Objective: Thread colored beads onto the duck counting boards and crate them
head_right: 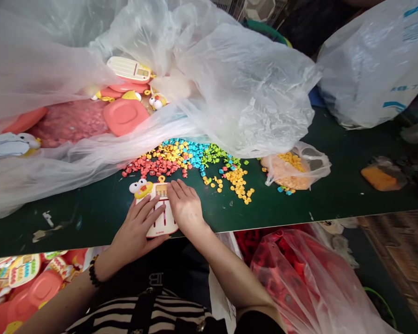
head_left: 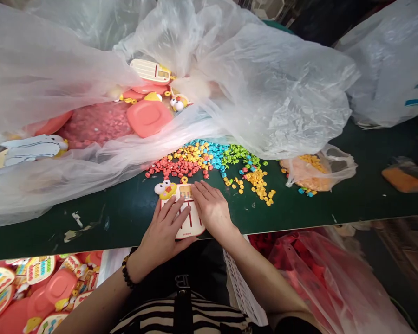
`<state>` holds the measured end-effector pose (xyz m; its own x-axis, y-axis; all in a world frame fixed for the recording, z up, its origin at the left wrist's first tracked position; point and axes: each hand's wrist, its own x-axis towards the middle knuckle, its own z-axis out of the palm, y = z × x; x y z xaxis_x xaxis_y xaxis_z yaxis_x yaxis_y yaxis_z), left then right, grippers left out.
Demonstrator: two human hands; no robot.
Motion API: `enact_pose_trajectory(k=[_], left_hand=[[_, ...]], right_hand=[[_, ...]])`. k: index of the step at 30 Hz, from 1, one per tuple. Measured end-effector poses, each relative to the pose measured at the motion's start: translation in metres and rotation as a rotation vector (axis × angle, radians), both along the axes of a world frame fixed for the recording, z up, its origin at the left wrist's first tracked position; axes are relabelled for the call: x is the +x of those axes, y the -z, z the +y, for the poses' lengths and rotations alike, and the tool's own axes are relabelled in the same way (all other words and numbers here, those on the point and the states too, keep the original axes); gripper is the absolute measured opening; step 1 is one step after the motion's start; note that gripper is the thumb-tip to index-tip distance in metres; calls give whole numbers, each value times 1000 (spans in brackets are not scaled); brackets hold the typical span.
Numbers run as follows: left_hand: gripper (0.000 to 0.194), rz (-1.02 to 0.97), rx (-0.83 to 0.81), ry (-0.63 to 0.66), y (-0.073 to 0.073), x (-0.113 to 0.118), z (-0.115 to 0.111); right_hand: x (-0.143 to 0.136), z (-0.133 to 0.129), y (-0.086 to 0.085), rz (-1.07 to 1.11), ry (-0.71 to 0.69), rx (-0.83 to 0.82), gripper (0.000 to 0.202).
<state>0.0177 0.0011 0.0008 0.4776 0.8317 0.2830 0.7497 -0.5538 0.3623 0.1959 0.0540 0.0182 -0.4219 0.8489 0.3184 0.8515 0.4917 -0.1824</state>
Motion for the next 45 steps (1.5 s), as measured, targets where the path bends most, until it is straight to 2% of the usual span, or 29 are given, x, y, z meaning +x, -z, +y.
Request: enact_pose_trajectory(k=[5,8,10,12,14,16,21,25,28,31,33,35,38,42,45], left_hand=[[70,-55,-10,-19,3,1,-2],[81,-87,-4,-46,5,0,-2],[85,-72,-3,-51,6,-1,-2],[87,-40,-11,-55,4,-2,-3],[85,9,-19,-55,-2,0,-3],[82,82,-22,-66,-12,3,-2],[83,205,-22,-72,-31,19,8],[85,191,13,-19,-25,26,19],[79,175,45,10,-17,26,21],[74,143,74,32,-13,25,19],[73,126,95,35,-13,26,18],[74,112,123,26,-12,26,17],[76,91,147,9,-11,24,15],[73,40,164,-56,-6,20,8],[71,-3,155,-116,-2,19,3]], right_hand=[[-13,-27,7,76,85,21,33],[-8,-38,6,196,77,-22,40],[7,-31,2,286,97,-12,38],[28,-16,0,323,227,77,30],[48,0,1,250,362,135,26],[61,13,5,117,403,131,24],[60,23,19,-88,421,170,23],[58,23,22,-94,447,154,23],[58,20,17,18,462,158,23],[47,15,6,292,407,105,20],[33,12,-1,478,272,-3,17],[17,12,-4,566,119,-89,15],[-1,16,-2,494,8,-77,15],[-8,16,6,296,12,16,20],[-7,13,8,229,39,59,24]])
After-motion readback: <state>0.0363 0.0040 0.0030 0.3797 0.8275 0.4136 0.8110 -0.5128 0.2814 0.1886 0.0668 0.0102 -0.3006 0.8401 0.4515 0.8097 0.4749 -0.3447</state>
